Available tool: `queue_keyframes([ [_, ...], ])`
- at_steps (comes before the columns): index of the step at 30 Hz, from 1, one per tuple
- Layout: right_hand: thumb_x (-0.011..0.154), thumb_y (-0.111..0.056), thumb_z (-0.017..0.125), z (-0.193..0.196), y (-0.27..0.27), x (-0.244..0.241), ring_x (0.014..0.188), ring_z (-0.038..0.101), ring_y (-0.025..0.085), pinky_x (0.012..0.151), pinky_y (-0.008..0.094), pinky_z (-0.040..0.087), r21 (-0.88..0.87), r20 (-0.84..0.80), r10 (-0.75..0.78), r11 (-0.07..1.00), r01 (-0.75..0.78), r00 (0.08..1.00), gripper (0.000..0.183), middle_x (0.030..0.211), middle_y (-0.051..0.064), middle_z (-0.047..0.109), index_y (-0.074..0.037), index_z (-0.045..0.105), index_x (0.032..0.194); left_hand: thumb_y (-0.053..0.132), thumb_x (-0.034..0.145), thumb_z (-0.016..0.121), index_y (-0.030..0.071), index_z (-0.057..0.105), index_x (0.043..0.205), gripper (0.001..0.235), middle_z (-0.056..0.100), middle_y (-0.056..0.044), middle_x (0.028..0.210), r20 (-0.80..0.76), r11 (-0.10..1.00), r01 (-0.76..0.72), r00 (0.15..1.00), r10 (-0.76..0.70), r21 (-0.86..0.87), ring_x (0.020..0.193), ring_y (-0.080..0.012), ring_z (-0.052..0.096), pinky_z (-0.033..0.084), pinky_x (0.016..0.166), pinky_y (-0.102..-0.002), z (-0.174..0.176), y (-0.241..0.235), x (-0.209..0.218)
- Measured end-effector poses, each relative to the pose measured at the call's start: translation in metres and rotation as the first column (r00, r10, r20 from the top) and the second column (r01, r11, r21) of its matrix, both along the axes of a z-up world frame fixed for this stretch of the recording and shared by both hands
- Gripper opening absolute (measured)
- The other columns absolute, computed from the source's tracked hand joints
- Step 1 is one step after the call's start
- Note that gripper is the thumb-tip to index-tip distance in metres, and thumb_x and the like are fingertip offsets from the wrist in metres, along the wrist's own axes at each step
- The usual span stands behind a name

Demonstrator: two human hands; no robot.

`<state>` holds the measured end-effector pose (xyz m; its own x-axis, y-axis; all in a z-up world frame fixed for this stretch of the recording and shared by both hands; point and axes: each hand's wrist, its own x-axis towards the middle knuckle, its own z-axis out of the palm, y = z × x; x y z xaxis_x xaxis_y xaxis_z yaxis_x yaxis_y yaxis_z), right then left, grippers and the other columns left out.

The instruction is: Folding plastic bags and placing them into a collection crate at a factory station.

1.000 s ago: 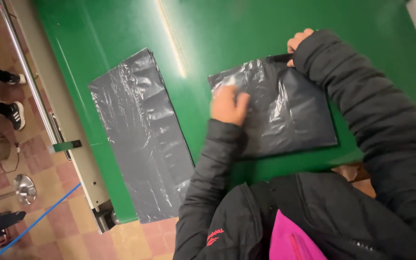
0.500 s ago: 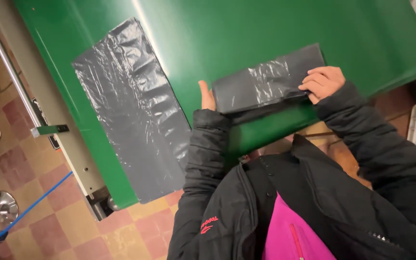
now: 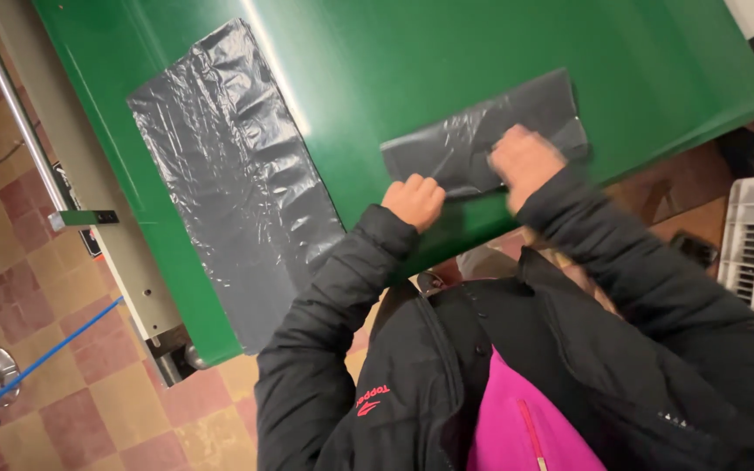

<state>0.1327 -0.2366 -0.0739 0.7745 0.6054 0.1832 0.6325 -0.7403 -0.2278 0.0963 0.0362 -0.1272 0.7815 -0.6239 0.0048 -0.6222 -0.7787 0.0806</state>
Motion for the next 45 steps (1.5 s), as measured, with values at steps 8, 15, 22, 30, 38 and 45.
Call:
queue_keyframes([
  [8, 0.090, 0.000, 0.054, -0.128, -0.043, -0.031, 0.135, 0.055, 0.031, 0.117, 0.040, 0.040, 0.643, -0.308, 0.453, 0.747, -0.168, 0.837, 0.046, 0.139, 0.020, 0.061, -0.005, 0.058, 0.136, 0.040, 0.092, 0.053, 0.011, 0.070, 0.097, 0.034, 0.076, -0.004, 0.082, -0.781, 0.774, -0.284, 0.487, -0.392, -0.565, 0.077, -0.0216, 0.076, 0.059, 0.068, -0.037, -0.058, -0.075, 0.111],
  [15, 0.118, -0.032, 0.048, -0.181, -0.100, 0.010, 0.067, 0.048, 0.034, 0.065, 0.048, 0.041, 0.296, -0.940, 0.253, 0.275, 0.915, 0.229, 0.037, 0.082, 0.028, 0.052, 0.004, 0.053, 0.124, 0.050, 0.096, 0.066, 0.007, 0.069, 0.095, 0.043, 0.070, -0.015, 0.079, -0.628, 0.689, -0.460, 0.778, 0.008, -0.561, 0.074, -0.0326, 0.072, 0.055, 0.069, -0.044, -0.081, -0.088, 0.137],
  [22, 0.102, -0.026, 0.061, -0.100, -0.094, 0.020, 0.085, 0.064, 0.027, 0.074, 0.043, 0.054, 0.354, -0.830, -0.197, 0.535, 0.767, 0.521, 0.046, 0.114, 0.020, 0.061, 0.004, 0.046, 0.133, 0.050, 0.091, 0.064, 0.010, 0.061, 0.116, 0.048, 0.072, -0.011, 0.104, -0.306, 0.673, -0.537, 0.844, 0.442, -0.509, 0.098, -0.0338, 0.068, 0.055, 0.077, -0.047, -0.014, -0.090, 0.079],
  [30, 0.070, -0.033, 0.088, -0.050, 0.113, -0.091, 0.120, 0.060, 0.043, 0.103, 0.055, 0.048, 0.352, 0.244, 0.302, 0.857, -0.375, 0.921, 0.072, 0.126, 0.022, 0.061, 0.002, 0.061, 0.127, 0.062, 0.071, 0.074, 0.005, 0.055, 0.138, 0.090, 0.056, -0.013, 0.143, 0.138, 0.831, -0.241, 0.926, 0.352, -0.501, 0.139, -0.0331, 0.048, 0.040, 0.111, -0.058, 0.043, 0.095, -0.163],
  [38, 0.078, -0.011, 0.067, -0.058, 0.260, -0.158, 0.135, 0.056, 0.039, 0.112, 0.053, 0.044, 0.061, 0.264, 0.630, 0.745, -0.665, 0.730, 0.055, 0.139, 0.021, 0.061, -0.003, 0.062, 0.133, 0.029, 0.064, 0.082, 0.012, 0.059, 0.136, 0.078, 0.054, -0.011, 0.147, 0.160, 0.777, -0.605, 0.761, 0.628, -0.172, 0.140, -0.0315, 0.047, 0.046, 0.102, -0.057, 0.011, 0.286, -0.289],
  [45, 0.085, -0.010, 0.068, -0.073, 0.213, -0.123, 0.097, 0.072, 0.031, 0.084, 0.039, 0.057, 0.163, -0.173, 0.578, 0.816, -0.555, 0.798, 0.026, 0.109, 0.014, 0.073, -0.009, 0.069, 0.110, 0.028, 0.099, 0.072, 0.019, 0.073, 0.112, 0.016, 0.074, -0.005, 0.101, -0.176, 0.743, -0.604, 0.796, 0.579, -0.289, 0.096, -0.0281, 0.072, 0.057, 0.078, -0.041, 0.043, 0.315, -0.293],
])
